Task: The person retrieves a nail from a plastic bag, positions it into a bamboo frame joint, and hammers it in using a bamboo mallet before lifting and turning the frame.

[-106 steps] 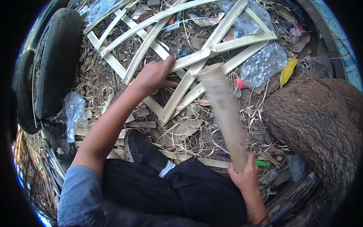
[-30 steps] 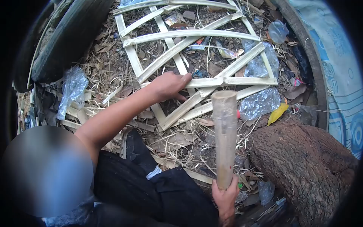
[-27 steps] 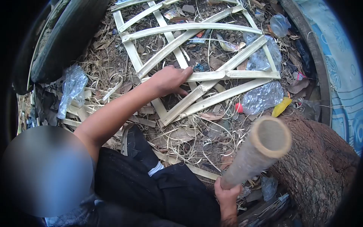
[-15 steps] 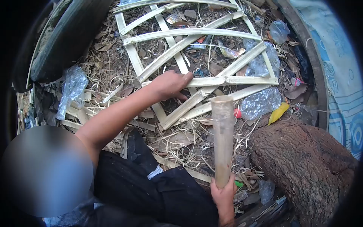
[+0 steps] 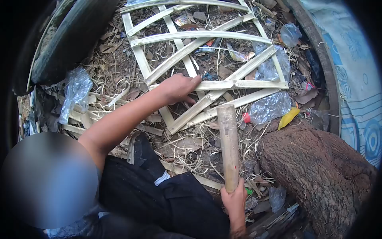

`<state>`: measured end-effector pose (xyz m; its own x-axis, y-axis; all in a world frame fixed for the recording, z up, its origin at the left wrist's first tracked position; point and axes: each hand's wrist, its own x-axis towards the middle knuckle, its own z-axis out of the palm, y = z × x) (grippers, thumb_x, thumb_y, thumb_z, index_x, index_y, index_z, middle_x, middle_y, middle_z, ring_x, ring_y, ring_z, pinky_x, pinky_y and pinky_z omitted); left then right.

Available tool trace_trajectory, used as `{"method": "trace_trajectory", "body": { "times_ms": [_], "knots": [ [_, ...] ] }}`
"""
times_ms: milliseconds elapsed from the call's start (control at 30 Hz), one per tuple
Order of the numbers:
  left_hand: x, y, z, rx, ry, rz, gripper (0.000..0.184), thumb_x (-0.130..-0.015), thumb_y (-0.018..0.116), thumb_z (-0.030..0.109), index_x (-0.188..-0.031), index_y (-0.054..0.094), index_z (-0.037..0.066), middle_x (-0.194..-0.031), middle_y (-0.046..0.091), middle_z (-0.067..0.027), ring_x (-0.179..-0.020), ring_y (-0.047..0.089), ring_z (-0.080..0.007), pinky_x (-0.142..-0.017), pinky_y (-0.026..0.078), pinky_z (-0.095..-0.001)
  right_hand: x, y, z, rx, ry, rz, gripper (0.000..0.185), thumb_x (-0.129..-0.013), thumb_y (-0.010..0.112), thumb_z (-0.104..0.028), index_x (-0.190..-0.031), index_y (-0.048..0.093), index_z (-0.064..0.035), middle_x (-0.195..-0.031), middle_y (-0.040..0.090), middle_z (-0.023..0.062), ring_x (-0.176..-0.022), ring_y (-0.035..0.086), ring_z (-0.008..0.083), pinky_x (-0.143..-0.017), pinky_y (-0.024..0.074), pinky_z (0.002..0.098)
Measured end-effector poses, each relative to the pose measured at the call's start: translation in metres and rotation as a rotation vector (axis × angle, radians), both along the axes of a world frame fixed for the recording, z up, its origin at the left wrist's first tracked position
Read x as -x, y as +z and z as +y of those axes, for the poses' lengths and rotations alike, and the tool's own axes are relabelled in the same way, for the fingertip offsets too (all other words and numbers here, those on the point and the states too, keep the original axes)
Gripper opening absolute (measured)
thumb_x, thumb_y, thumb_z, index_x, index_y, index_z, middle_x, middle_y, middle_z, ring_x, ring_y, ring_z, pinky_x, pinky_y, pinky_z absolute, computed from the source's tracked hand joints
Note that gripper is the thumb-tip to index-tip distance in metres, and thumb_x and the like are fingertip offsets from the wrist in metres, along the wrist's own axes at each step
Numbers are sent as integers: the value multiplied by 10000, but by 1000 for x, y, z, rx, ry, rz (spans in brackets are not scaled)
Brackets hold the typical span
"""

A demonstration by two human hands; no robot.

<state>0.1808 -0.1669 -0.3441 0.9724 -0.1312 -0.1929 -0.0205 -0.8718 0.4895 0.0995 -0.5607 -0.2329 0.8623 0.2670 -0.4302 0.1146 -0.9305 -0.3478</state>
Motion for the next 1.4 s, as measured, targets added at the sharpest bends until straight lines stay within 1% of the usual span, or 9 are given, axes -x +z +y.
{"method": "trace_trajectory", "body": {
  "times_ms": [167, 367, 667, 833, 900, 1033, 1167, 1267, 1400],
  "knots": [
    [0, 0, 0, 51, -2, -41, 627, -754, 792, 350, -1113, 399, 18, -791, 639, -236, -827, 629, -460, -724, 493, -508, 0, 45, 9, -372, -147, -145, 413, -742, 739, -151, -1057, 529, 14, -891, 661, 268, -853, 643, 477, -746, 513, 487],
    [24, 59, -17, -137, 91, -43, 1134, -695, 855, 279, -1530, 98, 157, -1247, 504, -212, -1141, 550, -397, -907, 498, -482, -9, 13, -60, 78, -187, -156, 435, -748, 728, -241, -1054, 547, 9, -977, 660, 302, -928, 641, 472, -818, 499, 523],
    [225, 199, -48, -107, 236, -323, 858, -745, 792, 310, -1438, 324, 119, -1456, 327, -248, -1310, 393, -446, -1108, 307, -510, 15, -4, -79, 228, -116, -281, 718, -776, 750, -279, -1338, 420, 24, -1145, 639, 247, -1050, 630, 410, -929, 496, 447],
    [348, 196, -65, -112, 451, -442, 635, -763, 751, 285, -1300, 474, 88, -1318, 464, -193, -1233, 456, -390, -1087, 304, -503, 124, 144, -23, -713, 161, 370, 400, -766, 819, -212, -1021, 589, -6, -925, 630, 71, -888, 617, 149, -857, 495, 295],
    [362, 194, -73, -86, 468, -447, 554, -777, 731, 279, -1244, 510, 79, -1256, 512, -159, -1221, 470, -365, -1085, 293, -521, 177, 185, -14, -955, 691, 712, 534, -732, 841, -192, -1154, 573, -4, -1005, 652, 83, -948, 642, 199, -894, 495, 317],
    [356, 207, -82, -166, 467, -508, 375, -782, 724, 253, -1078, 581, 72, -1115, 572, -107, -1145, 517, -308, -1082, 279, -495, 247, 208, -15, -1212, 934, 851, 449, -780, 795, -159, -1143, 604, 25, -1014, 654, 110, -964, 646, 234, -873, 499, 332],
    [369, 292, -108, 723, 2, -51, 257, -801, 770, 220, -939, 639, 48, -957, 642, -82, -1006, 603, -262, -950, 419, -423, 269, 212, -29, -1332, 1033, 737, 324, -810, 752, -104, -1069, 638, 53, -981, 665, 139, -919, 661, 257, -826, 516, 350],
    [382, 358, -142, 1271, -843, 191, 218, -891, 663, 164, -1003, 660, -23, -980, 653, -169, -982, 618, -316, -884, 466, -424, 278, 208, -35, -1511, 792, 776, 257, -819, 727, -69, -1034, 652, 51, -937, 677, 133, -872, 668, 251, -797, 518, 345],
    [400, 390, -169, 1130, -1132, 132, 295, -940, 577, 347, -849, 593, 67, -959, 594, -140, -934, 581, -311, -922, 415, -528, 288, 215, -31, -1795, 249, 864, 112, -864, 663, 3, -953, 676, 68, -889, 698, 162, -818, 688, 252, -739, 527, 346]
  ]
}}
